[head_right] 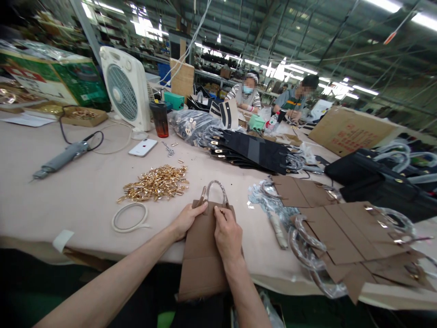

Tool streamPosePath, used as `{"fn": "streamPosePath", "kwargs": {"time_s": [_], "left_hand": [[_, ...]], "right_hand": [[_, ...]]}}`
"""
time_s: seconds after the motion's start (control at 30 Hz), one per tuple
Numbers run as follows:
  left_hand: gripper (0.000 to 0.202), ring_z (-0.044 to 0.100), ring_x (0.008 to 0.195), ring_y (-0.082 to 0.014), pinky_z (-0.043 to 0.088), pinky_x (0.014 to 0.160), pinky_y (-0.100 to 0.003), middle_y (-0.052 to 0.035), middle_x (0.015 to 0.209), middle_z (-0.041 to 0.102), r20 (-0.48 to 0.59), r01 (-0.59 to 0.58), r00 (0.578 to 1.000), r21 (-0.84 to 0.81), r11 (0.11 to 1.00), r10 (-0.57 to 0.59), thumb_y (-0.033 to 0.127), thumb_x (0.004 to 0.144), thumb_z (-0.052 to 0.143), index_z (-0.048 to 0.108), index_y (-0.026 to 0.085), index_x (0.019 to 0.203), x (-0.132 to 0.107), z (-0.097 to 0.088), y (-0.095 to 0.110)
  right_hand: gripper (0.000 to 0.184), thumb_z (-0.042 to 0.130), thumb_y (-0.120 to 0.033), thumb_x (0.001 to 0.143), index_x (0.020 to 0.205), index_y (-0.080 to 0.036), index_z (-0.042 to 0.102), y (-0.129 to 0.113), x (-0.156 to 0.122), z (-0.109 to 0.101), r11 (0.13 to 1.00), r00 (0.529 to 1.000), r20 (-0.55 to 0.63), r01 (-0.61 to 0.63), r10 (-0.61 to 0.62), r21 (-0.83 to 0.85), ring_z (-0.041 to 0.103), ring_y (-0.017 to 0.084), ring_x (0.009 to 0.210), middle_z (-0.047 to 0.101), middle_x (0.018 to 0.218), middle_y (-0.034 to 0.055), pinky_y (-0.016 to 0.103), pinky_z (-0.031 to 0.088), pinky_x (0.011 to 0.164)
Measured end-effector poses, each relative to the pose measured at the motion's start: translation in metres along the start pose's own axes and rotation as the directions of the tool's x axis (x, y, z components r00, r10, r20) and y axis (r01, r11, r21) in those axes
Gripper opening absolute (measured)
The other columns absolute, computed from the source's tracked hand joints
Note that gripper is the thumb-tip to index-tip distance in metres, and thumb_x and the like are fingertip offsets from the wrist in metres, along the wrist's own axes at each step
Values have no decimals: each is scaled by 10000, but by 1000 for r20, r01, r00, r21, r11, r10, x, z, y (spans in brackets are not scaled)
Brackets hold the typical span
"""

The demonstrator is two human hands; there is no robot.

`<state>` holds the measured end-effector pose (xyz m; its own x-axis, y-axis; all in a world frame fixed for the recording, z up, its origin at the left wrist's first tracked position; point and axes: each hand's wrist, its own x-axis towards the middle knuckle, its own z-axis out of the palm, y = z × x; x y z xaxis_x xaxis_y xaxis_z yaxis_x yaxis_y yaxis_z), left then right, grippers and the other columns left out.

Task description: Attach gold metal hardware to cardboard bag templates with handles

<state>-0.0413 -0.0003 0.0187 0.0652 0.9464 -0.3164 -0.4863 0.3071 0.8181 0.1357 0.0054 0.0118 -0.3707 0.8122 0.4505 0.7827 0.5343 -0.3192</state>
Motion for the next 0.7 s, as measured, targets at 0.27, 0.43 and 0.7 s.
{"fn": "streamPosePath", "kwargs": {"time_s": [0.27,0.43,0.7], "left_hand": [[508,735,721,-238,574,698,-336,-105,828,788,25,-32,999,65,997,30,581,769,814,759,109,948,-2,0,-1],[388,736,884,-258,582,851,-388,-120,994,798,40,-196,981,212,957,192,462,855,734,755,116,1029,-4,4,-2],[458,658,1174,-271,554,987,-407,-100,1534,515,-51,-210,779,918,336,624,237,934,582,573,288,1389,-40,14,-8]], "right_hand": [[742,420,-47,916,1620,-275,369,-12,-19,-12,1000,986,165,13,-9,-23,656,281,1258,527,1538,128,380,654,907],[668,392,-154,980,1631,-281,315,-11,-24,-13,970,992,98,-96,76,221,553,267,1405,508,1570,103,461,537,1115],[722,597,-564,918,1541,-230,451,14,-31,-18,718,875,62,-433,480,546,729,230,794,740,1263,132,373,602,767]]}}
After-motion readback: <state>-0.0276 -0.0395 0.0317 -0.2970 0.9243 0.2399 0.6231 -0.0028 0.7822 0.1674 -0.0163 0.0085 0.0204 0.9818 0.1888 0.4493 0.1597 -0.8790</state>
